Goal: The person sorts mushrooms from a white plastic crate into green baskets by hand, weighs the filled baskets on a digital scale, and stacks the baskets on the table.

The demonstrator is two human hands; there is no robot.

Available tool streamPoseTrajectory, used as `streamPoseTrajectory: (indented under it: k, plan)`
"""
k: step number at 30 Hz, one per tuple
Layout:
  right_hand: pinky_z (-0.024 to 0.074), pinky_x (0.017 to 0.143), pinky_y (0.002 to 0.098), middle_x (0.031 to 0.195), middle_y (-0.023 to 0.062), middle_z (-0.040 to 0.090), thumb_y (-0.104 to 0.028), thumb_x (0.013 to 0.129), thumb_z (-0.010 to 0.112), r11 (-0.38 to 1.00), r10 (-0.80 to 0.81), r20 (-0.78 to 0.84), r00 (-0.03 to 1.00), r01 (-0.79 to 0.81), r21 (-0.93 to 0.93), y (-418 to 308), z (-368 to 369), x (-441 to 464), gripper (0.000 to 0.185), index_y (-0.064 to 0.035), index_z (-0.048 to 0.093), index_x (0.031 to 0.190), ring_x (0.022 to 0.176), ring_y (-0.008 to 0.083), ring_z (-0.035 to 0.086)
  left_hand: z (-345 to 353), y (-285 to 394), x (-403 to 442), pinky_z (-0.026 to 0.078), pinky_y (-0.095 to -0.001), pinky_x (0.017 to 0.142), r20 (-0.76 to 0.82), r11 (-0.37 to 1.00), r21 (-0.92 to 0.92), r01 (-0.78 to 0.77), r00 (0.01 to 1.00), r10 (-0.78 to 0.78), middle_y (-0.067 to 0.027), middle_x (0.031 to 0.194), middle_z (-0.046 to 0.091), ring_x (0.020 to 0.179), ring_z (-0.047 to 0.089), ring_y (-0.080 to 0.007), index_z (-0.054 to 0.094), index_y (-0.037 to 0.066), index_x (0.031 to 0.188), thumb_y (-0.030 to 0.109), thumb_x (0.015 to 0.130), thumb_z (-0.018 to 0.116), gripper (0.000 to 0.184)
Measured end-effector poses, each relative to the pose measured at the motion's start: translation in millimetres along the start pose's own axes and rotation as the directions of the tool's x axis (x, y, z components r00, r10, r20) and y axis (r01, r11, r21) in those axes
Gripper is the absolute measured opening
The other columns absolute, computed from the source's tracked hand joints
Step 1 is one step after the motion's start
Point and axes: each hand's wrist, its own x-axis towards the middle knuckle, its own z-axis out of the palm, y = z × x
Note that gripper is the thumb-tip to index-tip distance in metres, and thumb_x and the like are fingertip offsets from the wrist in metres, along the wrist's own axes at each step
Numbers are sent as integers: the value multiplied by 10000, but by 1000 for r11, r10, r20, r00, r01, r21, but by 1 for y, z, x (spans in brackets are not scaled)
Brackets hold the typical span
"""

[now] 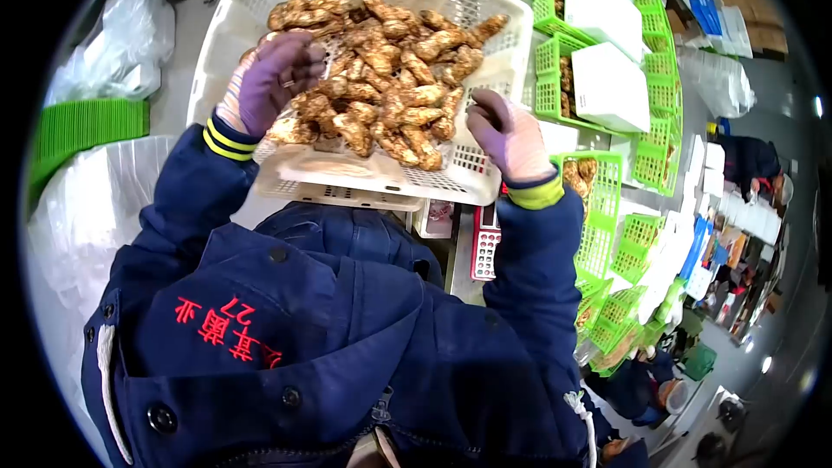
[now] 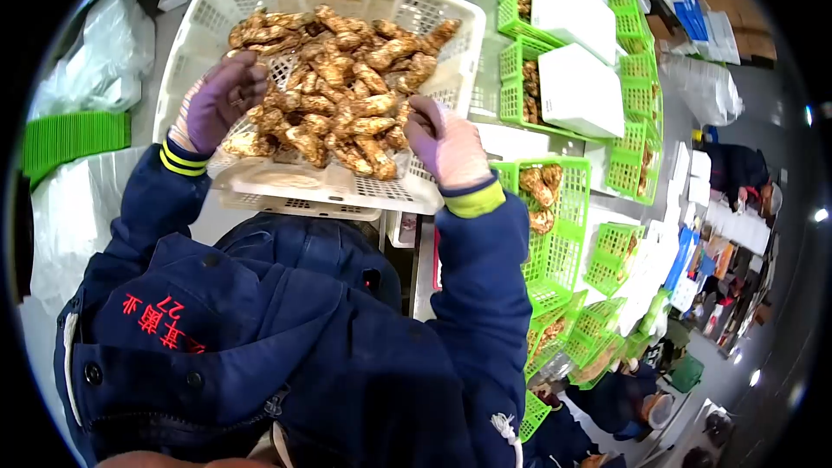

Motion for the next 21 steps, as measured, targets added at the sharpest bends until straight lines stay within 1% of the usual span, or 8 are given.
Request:
streamPoseTrajectory:
  k: [2,4,8,12,16,18,19,21]
  plan:
    - [476,815,359,1045,180,617,-117,796,597,902,-11,114,993,59,-427,21,26,49,390,-57,528,1175,944,276,610,-4,-11,-9,466,-301,787,-74,995,-81,63,995,-69,-62,999,584,918,581,-184,480,82,1182,228,912,502,308]
    - [443,892,416,1202,213,524,-88,794,553,495,-88,214,973,229,-838,31,53,75,419,-108,501,1209,1059,359,538,-13,-31,-5,476,-300,774,-14,977,-193,86,996,-91,-67,1001,592,919,585,-193,500,94,1162,223,907,520,287]
    - [443,899,410,1145,196,544,-121,794,581,458,262,321,910,176,-871,23,73,95,360,-111,550,1153,1074,335,535,-22,-38,5,502,-296,769,-36,939,-302,164,982,-183,-74,999,611,921,604,-181,526,108,1140,226,901,542,268]
    - [474,738,307,937,137,642,-192,759,688,899,334,265,905,-221,-377,5,60,77,403,-1,570,1094,784,193,595,-18,-37,2,504,-300,791,-12,903,-322,284,953,-304,-77,1030,612,947,601,-177,549,124,1125,290,861,608,317]
    - [475,712,301,834,133,641,-267,750,686,980,103,282,954,-145,133,-36,101,44,446,12,578,1081,778,192,591,-23,-52,0,478,-329,867,282,774,-475,419,906,-317,-88,1175,542,1011,574,-189,496,133,1217,324,902,535,371]
    - [474,762,315,887,150,646,-272,765,676,971,162,435,886,-64,-232,-51,97,44,406,-47,595,1093,790,222,594,-6,-45,3,513,-361,821,259,815,-508,279,952,-165,-100,1146,565,969,598,-189,478,97,1233,342,918,495,399]
    - [475,773,334,914,161,647,-248,779,662,966,194,291,937,-131,-225,-36,93,45,326,-78,612,1053,807,242,600,-10,-44,5,528,-343,771,262,795,-490,357,930,-256,-90,1094,586,914,610,-178,495,89,1201,322,914,509,370]
    - [468,799,387,1003,179,599,-235,820,607,588,234,40,971,-108,-801,-8,80,84,262,-69,596,1023,919,288,568,-14,-42,4,543,-325,721,256,767,-474,432,902,-349,-81,1042,608,858,623,-166,513,81,1169,302,910,522,340]
